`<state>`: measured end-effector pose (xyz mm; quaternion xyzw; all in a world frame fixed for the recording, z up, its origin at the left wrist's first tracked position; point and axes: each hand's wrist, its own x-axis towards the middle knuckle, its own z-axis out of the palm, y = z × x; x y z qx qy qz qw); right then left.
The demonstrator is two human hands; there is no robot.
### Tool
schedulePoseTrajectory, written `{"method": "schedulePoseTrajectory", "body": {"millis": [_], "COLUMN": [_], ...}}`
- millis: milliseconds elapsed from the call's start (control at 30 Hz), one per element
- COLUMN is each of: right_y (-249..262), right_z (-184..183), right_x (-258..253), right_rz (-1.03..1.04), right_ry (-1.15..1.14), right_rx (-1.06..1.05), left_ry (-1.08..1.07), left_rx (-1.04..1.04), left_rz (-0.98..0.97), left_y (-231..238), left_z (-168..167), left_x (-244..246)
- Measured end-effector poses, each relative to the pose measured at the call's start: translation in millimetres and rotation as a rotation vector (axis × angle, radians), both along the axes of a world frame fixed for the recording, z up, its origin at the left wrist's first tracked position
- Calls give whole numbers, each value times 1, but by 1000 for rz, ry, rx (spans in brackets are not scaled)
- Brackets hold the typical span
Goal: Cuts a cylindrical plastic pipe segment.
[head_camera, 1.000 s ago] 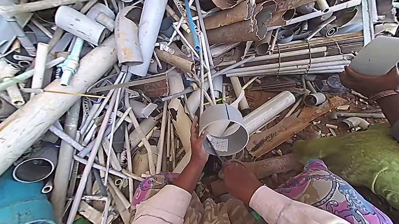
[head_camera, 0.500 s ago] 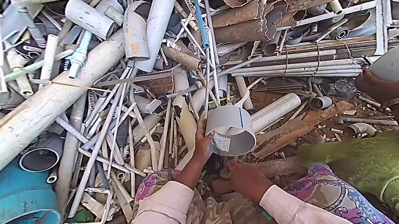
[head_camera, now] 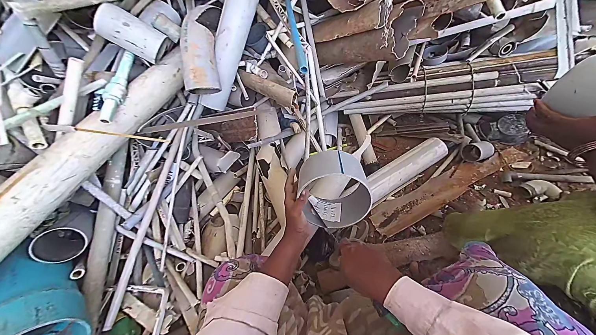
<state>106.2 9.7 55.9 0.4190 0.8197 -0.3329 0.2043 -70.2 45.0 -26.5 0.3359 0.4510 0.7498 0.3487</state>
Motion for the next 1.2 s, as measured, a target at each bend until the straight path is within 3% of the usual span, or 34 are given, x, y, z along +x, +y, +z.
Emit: {"method": "schedulePoseTrajectory", "body": {"millis": [400, 633, 1000, 1200], "right_y": [9, -6, -1, 8], "right_z": [3, -1, 0, -4], "right_x": [5, 0, -1, 2], "right_rz": [62, -24, 52, 79], "right_ry": [-50, -51, -32, -34], "right_rx": [-25, -23, -3, -33], "left_ry": [119, 5, 15, 101], "left_rx": [8, 19, -30, -28], "left_rz": [-92, -19, 57, -74], "left_y": [-4, -2, 0, -6], "left_z": [-3, -7, 1, -4], "left_x": [6, 11, -3, 10]}}
